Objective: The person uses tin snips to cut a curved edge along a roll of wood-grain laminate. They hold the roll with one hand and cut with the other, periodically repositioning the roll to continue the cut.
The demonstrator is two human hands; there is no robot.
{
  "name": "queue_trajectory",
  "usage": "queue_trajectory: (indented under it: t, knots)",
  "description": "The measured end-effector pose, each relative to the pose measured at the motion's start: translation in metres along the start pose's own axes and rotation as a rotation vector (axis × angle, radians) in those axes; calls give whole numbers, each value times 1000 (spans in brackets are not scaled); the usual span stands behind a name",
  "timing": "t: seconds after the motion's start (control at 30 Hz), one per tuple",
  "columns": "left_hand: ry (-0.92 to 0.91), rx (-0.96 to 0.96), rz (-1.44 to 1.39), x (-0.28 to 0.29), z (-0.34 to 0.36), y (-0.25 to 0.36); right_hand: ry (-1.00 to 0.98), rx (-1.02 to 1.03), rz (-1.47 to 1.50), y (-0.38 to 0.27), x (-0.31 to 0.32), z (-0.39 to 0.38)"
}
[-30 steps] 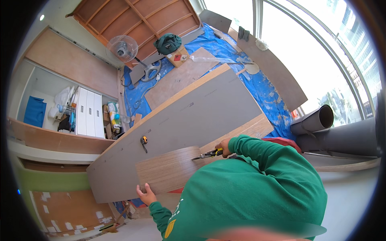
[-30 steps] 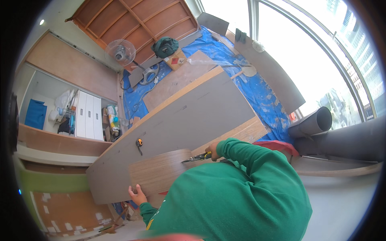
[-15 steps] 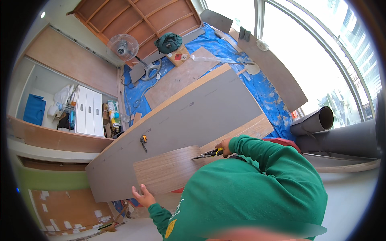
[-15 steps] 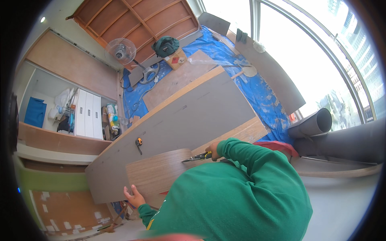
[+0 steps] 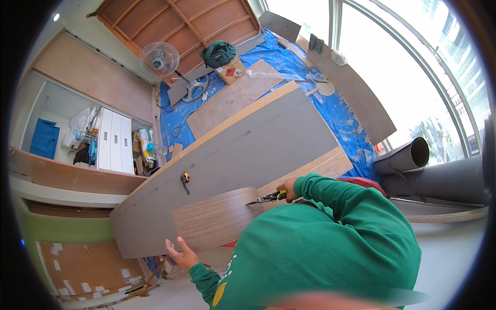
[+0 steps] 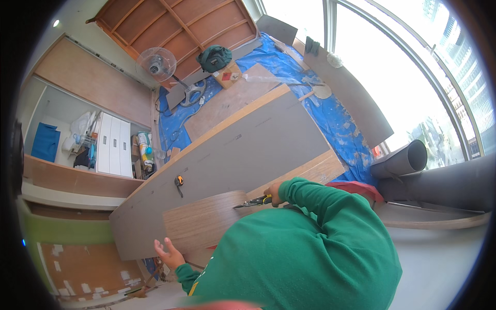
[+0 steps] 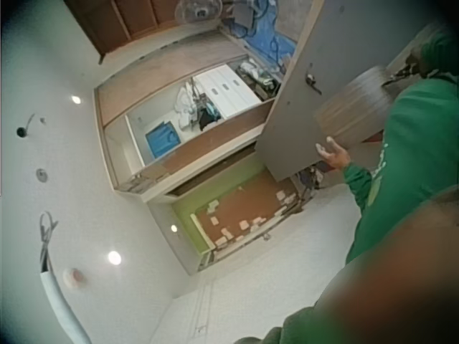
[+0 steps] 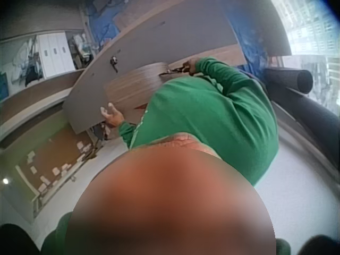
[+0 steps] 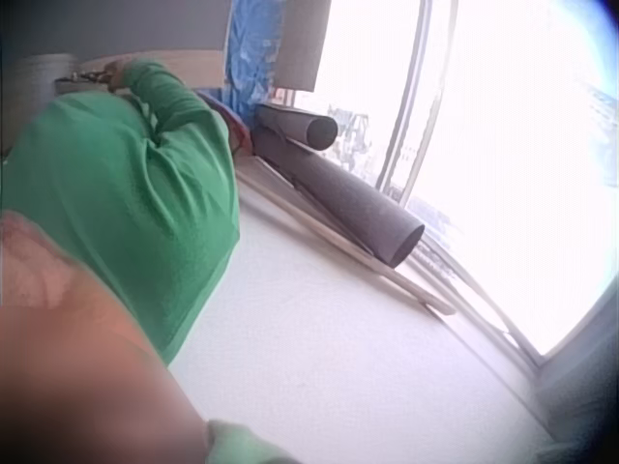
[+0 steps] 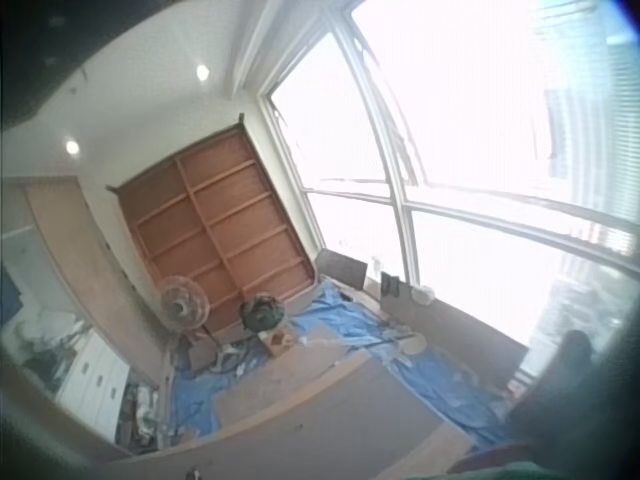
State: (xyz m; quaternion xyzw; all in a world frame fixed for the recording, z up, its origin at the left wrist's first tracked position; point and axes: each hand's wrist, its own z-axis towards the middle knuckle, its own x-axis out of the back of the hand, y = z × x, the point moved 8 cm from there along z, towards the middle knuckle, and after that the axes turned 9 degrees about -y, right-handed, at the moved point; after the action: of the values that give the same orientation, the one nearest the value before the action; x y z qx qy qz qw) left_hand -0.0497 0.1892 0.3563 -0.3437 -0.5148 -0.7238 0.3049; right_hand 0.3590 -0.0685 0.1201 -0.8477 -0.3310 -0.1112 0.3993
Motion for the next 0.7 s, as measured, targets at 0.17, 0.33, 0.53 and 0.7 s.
queue_trajectory:
  t: [0.17, 0.33, 0.53, 0.7]
  knots:
    - [71, -50, -14, 8, -2, 7, -18, -9, -2, -1, -1, 1]
    - [196, -113, -204, 22, 0, 4, -1, -1, -3, -1, -2, 2]
    - [381, 24, -269, 59, 3, -42, -18, 1, -13, -3, 0, 0]
    - [440, 507, -354, 50, -10, -163, -34, -17, -26, -6, 3, -5]
